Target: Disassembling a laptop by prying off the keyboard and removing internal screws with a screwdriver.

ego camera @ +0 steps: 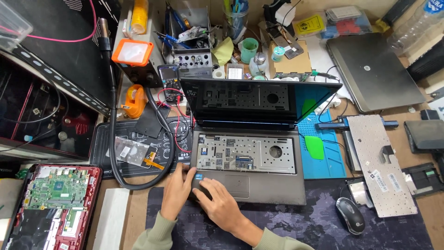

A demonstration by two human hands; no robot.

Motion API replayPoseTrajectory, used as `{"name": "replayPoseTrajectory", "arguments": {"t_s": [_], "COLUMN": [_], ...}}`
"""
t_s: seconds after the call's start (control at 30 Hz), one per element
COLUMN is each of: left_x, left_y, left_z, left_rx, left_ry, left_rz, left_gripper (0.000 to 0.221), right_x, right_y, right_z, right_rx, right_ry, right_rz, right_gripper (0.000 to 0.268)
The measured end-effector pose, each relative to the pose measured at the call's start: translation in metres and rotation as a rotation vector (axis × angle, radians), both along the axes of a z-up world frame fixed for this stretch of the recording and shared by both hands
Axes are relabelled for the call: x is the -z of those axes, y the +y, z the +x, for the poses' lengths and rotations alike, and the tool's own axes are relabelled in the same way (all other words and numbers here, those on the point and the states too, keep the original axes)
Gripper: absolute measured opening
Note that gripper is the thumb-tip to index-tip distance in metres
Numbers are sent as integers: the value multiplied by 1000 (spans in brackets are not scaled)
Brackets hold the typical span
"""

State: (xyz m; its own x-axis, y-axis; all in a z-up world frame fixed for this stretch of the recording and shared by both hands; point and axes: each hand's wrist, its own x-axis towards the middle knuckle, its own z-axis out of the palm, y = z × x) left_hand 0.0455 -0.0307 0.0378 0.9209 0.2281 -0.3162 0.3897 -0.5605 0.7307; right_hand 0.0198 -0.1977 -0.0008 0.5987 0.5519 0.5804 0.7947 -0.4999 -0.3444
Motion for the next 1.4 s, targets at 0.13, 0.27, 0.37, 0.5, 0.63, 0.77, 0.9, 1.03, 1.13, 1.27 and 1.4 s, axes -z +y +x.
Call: {"name": "replayPoseTrajectory", "arguments": {"t_s": [0.13, 0.27, 0.37, 0.5, 0.63, 0.77, 0.9, 1.03, 1.13, 1.27, 1.4], "left_x": [21, 36, 41, 48, 45, 23, 35, 70, 76, 65, 69], "left_y": [3, 6, 3, -2, -3, -16, -19, -25, -30, -28, -28], "left_z": [28, 43, 46, 46, 42, 51, 78, 103, 107, 99, 101], "left_rx": [18, 15, -20, -72, -14, 66, 323, 374, 312, 305, 353], "left_ry": [-38, 14, 35, -6, -51, -347, -711, -679, -749, -748, -813], "left_rz": [46, 92, 99, 137, 154, 289, 431, 461, 664, 533, 572], "left_gripper": [45, 35, 29, 24, 26, 33, 43, 50, 55, 53, 57], "right_x": [8, 12, 10, -2, -20, -22, -14, -18, -19, -23, -24], "right_y": [-2, -1, 0, -7, -21, -28, -26, -27, -27, -26, -25], "right_z": [1, -1, 0, 10, 28, 42, 39, 39, 41, 40, 42], "right_rx": [1, -2, -1, -72, -162, -64, 29, 3, 2, -3, 8], "right_ry": [41, 26, 47, 97, 197, 181, 154, 231, 212, 240, 263], "right_rz": [-94, -66, -56, -84, -72, -218, -321, -292, -280, -273, -251], "right_gripper": [37, 26, 25, 39, 39, 51, 56, 57, 51, 48, 46]}}
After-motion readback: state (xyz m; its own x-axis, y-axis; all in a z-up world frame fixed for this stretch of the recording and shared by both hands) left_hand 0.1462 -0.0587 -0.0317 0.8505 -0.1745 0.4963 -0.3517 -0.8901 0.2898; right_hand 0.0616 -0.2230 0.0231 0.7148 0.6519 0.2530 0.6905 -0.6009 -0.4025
